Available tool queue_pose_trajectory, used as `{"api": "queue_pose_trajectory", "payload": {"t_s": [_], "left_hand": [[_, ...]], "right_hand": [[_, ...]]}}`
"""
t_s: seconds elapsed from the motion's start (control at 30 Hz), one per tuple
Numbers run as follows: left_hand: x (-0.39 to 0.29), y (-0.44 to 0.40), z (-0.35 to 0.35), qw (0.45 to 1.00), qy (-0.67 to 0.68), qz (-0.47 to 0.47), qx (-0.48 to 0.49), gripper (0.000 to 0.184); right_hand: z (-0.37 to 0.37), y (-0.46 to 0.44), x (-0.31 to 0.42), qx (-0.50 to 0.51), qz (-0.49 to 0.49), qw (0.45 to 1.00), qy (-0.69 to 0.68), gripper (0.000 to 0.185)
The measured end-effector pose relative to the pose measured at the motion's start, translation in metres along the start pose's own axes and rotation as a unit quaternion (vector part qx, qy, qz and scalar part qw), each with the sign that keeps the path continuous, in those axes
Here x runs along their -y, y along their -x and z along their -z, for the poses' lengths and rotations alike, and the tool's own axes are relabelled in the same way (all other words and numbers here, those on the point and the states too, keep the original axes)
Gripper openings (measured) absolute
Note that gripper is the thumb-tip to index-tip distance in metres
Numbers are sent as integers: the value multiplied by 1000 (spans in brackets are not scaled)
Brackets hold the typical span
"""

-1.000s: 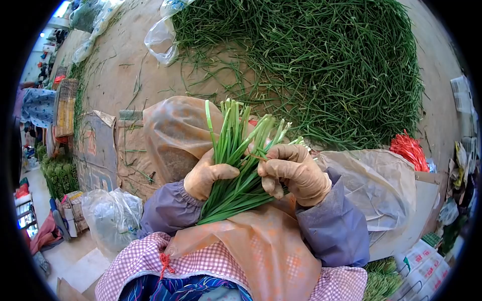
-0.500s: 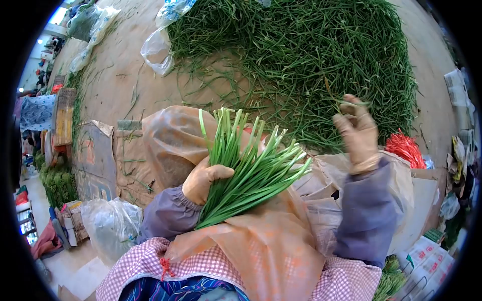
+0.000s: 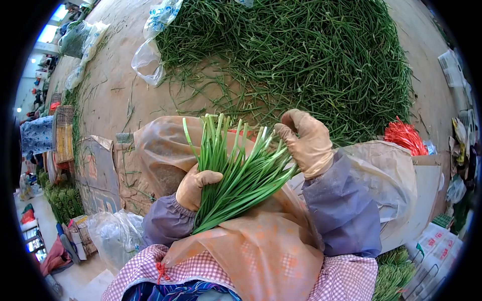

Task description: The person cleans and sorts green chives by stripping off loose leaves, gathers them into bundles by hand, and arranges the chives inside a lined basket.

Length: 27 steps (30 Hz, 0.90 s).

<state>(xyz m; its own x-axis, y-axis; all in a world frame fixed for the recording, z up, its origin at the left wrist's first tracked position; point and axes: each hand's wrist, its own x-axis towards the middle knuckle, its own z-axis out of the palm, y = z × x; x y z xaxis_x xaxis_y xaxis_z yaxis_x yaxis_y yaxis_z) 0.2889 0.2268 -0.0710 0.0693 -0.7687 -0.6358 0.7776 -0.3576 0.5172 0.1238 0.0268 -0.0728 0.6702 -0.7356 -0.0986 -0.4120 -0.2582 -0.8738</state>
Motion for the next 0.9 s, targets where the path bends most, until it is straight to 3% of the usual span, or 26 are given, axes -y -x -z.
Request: {"api": "queue_pose_trajectory", "payload": {"t_s": [0.03, 0.1, 0.13, 0.23, 0.3, 0.37, 0.43, 0.5, 0.57, 0.67, 0.7, 0.73, 0.77, 0.9], "left_hand": [[-3, 0, -1, 1000, -4, -1, 14, 49], [-6, 1, -3, 999, -9, 7, 34, 45], [-3, 0, 1, 999, -9, 3, 34, 44], [-5, 3, -8, 1000, 11, -1, 27, 45], [-3, 1, -6, 999, 16, -1, 29, 46], [-8, 3, -7, 1000, -3, -1, 27, 46], [-4, 3, -11, 1000, -3, -5, 2, 48], [-2, 1, -12, 1000, -17, -6, -12, 48], [-4, 2, -8, 999, -44, -5, -23, 48], [-5, 5, -8, 999, -25, 6, -29, 48], [-4, 4, -10, 999, -18, 10, -27, 48], [-3, 3, -11, 999, -23, 13, -33, 48], [-3, 3, -12, 999, -28, 14, -39, 49], [-4, 3, -8, 1000, 11, 21, -11, 47]], "right_hand": [[-1, 3, 3, -62, 82, 995, 12, 12], [8, 7, 5, -29, 162, 986, -20, 12], [19, 6, 17, 8, 234, 969, 75, 13], [32, 7, 24, -12, 274, 948, 162, 15], [36, 11, 29, -15, 166, 986, 9, 18], [39, 10, 36, 50, 274, 947, 161, 24], [15, 11, 37, 114, 299, 914, 251, 27], [-9, 11, 22, 103, 338, 874, 333, 19], [-18, 12, 12, 96, 369, 867, 321, 18], [-18, 20, 0, -12, 293, 939, 179, 15], [-22, 15, -3, -94, 290, 950, 68, 10], [-16, 16, -3, -109, 151, 978, -93, 9], [-6, 17, 1, -121, 8, 961, -250, 9], [77, -12, -34, -415, -65, 824, -381, 14]]}}
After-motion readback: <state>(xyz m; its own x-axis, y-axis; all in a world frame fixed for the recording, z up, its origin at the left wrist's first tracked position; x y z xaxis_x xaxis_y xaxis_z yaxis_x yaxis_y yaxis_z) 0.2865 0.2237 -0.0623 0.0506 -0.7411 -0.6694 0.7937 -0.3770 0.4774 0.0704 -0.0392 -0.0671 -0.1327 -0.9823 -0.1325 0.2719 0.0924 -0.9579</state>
